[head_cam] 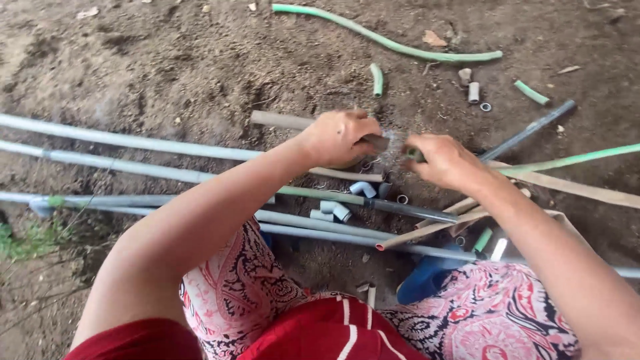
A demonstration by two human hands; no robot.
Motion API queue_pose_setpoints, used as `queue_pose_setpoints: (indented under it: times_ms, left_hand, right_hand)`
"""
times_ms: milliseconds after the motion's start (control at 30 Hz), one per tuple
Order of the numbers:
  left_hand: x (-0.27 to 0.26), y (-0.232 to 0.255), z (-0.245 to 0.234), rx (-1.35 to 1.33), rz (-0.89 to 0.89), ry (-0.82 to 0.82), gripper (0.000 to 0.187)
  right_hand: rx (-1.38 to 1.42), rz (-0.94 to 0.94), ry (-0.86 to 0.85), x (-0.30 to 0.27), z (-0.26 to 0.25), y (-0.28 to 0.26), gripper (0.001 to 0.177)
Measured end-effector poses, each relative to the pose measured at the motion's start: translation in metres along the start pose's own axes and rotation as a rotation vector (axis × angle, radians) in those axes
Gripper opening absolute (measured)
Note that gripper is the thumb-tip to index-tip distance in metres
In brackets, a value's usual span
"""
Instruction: Fitting a flexible pipe into a PVC elbow connector using hands and a wooden pole for leverage.
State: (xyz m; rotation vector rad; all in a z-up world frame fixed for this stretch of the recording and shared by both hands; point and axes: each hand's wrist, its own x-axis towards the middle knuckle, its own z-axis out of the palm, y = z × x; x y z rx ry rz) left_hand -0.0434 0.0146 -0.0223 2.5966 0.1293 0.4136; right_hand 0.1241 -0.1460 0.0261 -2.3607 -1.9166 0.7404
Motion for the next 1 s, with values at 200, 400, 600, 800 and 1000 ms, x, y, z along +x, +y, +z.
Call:
queue_pose_setpoints:
  times_ms: [200,400,600,800,1000]
  left_hand:
    - [-0.039,-0.056,0.047,0.186,-0.218,-0.323,0.028]
    - [-0.103,-0.114,0.116,0.632,-0.304,-0.473,0.03]
    - [-0.17,-0.133,0.137,0.756,-0.566,-0.254,0.025]
    - [-0.192,-0.194,0.141,0.705,-0.651,-0.271,0.01]
    - [-0.187,-0.178,0.134,0.758,-0.578,-0.273,0.009]
  right_hand:
    - [-0.053,0.069,-0.092,0.011,0.026,0.018,0.03]
    - [0.008,0.115,-0.231,0.001,0.009,0.004,0.036]
    - [-0.048,0.136,-0.262,0.001,0.008,0.008,0.033]
    - [-0.086,0.19,-0.281,-0.001,0.014,0.01,0.036]
    - [0.052,0.276,-0.352,-0.014,-0.006,-0.011,0.029]
